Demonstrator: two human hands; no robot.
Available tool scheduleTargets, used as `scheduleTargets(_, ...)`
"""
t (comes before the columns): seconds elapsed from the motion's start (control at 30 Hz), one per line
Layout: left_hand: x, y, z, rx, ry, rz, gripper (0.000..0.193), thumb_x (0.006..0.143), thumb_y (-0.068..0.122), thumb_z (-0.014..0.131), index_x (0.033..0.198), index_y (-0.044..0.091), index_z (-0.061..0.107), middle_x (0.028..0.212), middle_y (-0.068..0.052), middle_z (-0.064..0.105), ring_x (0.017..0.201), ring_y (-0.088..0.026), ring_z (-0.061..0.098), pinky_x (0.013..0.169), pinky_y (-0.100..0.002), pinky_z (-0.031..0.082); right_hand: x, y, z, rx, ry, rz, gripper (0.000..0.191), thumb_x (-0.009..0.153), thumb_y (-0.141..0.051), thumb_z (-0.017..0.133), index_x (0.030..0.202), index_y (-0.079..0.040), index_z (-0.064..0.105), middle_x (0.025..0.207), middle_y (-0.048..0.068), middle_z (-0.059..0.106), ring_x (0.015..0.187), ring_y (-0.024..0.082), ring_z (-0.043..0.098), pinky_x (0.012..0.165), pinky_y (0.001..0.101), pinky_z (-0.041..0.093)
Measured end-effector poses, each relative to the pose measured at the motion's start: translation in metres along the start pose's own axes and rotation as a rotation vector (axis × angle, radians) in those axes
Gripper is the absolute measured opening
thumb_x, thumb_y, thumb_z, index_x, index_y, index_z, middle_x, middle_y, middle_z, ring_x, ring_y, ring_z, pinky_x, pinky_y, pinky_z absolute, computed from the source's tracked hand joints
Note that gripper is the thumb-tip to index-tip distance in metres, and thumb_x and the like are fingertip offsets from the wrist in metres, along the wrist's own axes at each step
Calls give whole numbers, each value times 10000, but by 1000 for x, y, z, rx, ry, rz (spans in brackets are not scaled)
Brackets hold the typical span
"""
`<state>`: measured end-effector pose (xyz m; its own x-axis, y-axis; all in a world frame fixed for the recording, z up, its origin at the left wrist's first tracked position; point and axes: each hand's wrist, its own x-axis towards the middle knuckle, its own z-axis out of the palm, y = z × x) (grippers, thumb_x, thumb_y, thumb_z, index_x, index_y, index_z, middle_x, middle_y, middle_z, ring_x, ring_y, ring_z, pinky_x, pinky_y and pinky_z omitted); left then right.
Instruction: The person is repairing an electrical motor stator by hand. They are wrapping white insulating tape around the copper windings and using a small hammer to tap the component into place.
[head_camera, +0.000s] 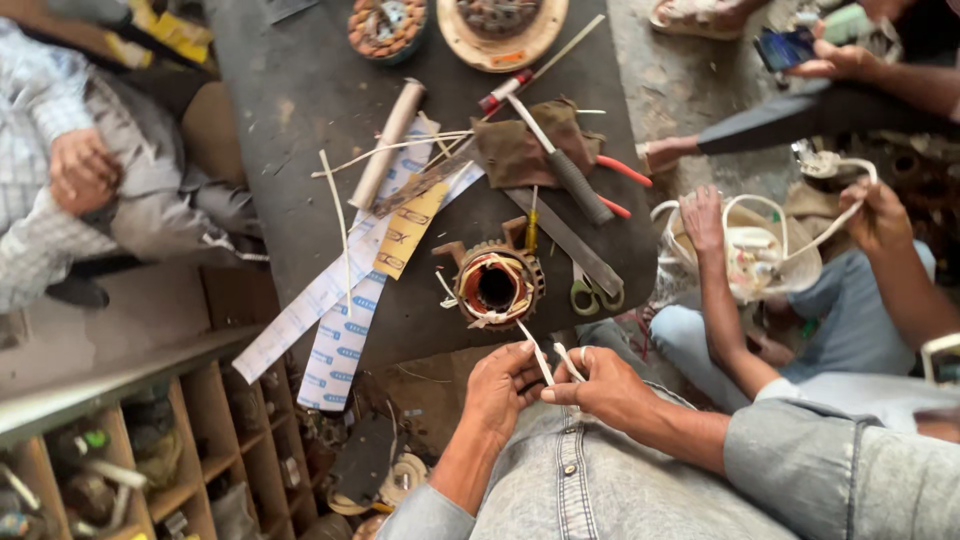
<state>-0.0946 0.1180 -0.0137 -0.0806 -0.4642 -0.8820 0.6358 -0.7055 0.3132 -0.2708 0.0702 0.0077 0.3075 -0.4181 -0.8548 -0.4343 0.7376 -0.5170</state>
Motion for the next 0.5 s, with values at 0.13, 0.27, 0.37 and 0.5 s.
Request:
scheduleTargets(0.13,1,2,-5,75,25,-8,193,929,274,648,976,91,690,882,-35,730,800,-152,694,716,-326,558,2,17,4,81,31,86,234,741,-139,866,897,-46,717,705,28,685,566,92,577,528,276,451)
scheduleTargets(0.27,-1,-2,-12,140,63,-47,184,954,279,635,971,100,675,880,-22,715,820,-141,684,737,-320,537,4,32,9,162,22,64,218,742,-151,861,904,-41,767,677,22,664,548,87,537,511,261,404)
scheduleTargets(0.37,2,-6,-16,160,86,-38,185,980,279,614,984,102,665,896,-15,712,834,-131,677,748,-315,530,5,36,8,202,27,48,218,743,-165,873,875,-27,768,663,36,657,531,90,508,495,269,372)
scheduleTargets(0.5,9,-9,-19,136,76,35,200,992,257,603,1010,66,661,898,-36,705,817,-145,675,761,-335,554,6,37,8,221,39,75,176,797,-168,836,862,-29,751,658,28,647,541,100,509,508,281,376)
